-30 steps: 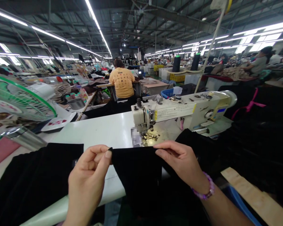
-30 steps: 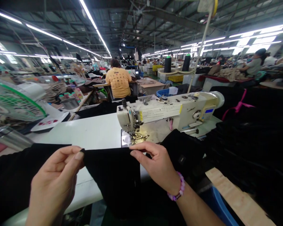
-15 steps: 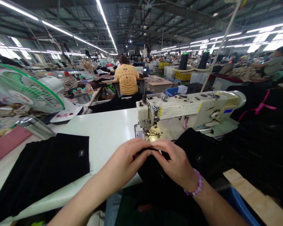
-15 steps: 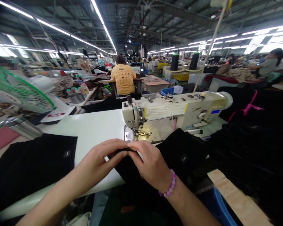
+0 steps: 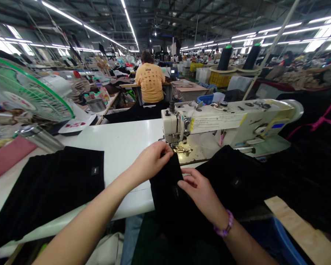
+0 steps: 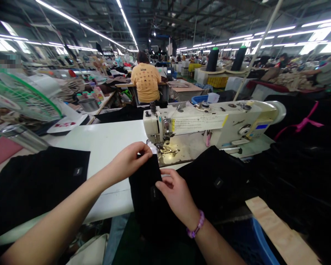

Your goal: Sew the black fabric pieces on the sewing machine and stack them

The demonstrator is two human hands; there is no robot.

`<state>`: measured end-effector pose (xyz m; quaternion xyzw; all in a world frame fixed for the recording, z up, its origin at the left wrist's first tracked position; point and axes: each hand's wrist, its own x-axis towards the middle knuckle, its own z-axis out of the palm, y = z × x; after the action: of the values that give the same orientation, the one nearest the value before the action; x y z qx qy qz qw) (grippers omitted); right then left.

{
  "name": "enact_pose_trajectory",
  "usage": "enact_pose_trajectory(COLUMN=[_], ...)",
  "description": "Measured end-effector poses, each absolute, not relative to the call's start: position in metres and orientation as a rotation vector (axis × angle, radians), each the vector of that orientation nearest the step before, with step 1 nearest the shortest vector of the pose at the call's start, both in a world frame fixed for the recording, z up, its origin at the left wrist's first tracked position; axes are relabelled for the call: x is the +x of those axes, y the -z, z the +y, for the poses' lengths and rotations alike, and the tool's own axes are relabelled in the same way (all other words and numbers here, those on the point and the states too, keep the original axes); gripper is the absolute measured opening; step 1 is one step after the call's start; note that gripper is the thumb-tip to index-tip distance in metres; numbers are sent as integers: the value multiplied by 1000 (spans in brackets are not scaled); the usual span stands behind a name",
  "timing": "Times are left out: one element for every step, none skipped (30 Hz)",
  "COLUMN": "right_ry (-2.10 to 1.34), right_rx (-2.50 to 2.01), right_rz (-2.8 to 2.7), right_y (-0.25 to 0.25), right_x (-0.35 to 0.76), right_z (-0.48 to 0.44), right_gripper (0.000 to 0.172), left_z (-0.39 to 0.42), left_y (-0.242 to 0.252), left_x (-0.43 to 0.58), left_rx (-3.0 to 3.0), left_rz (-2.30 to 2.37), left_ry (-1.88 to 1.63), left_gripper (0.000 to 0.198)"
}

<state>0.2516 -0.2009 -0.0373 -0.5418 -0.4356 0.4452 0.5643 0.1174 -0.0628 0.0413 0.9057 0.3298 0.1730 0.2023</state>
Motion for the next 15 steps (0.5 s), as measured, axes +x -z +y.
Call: enact_pose_trajectory(right_ry=[-1047, -1008, -936, -837, -718, -584, -440, -301, -178, -86, -24, 14, 32, 36, 36], right_rx=[-1307, -1365, -1444, -1532, -1613, -1676, -1713, -1727, -1725, -1717, -1709, -1700, -1695, -1692, -1693], right_rz=[-1010, -1019, -1059, -1135, -1241, -1362, -1479, -1577, -1645, -1689, -1720, -1747, -1774, -1797, -1813], right_y=[44, 51, 57, 62, 66, 70, 74, 77, 81, 85, 89, 92, 95, 97, 98], right_x=[251, 251, 250, 248, 247, 244, 242, 240, 238, 236, 236, 236, 236, 237, 239], right_z=[-198, -195, -192, -190, -188, -186, -186, -186, -186, -186, -186, -186, -186, -185, -184], right_gripper=[30, 32, 34, 35, 33, 29, 25, 23, 23, 25, 27, 29, 30, 31, 31], left_z=[-53, -44, -36, -29, -23, -18, -14, -11, -8, -5, -3, 0, 2, 4, 7], left_y=[-30, -19, -6, 5, 16, 25, 33, 38, 42, 45, 46, 46, 46, 46, 46], left_x=[121, 125, 129, 134, 137, 141, 144, 147, 149, 151, 153, 155, 156, 158, 159], left_rx=[2562, 2583, 2595, 2602, 2606, 2609, 2609, 2606, 2599, 2589, 2576, 2562, 2547, 2534, 2522], left_rz=[971, 1004, 1031, 1057, 1083, 1113, 1142, 1171, 1199, 1228, 1257, 1284, 1307, 1325, 1336], left_ry=[-423, -372, -339, -321, -315, -309, -304, -300, -295, -289, -280, -270, -258, -244, -231], left_gripper=[14, 14, 15, 16, 17, 17, 18, 18, 18, 18, 18, 18, 18, 18, 17])
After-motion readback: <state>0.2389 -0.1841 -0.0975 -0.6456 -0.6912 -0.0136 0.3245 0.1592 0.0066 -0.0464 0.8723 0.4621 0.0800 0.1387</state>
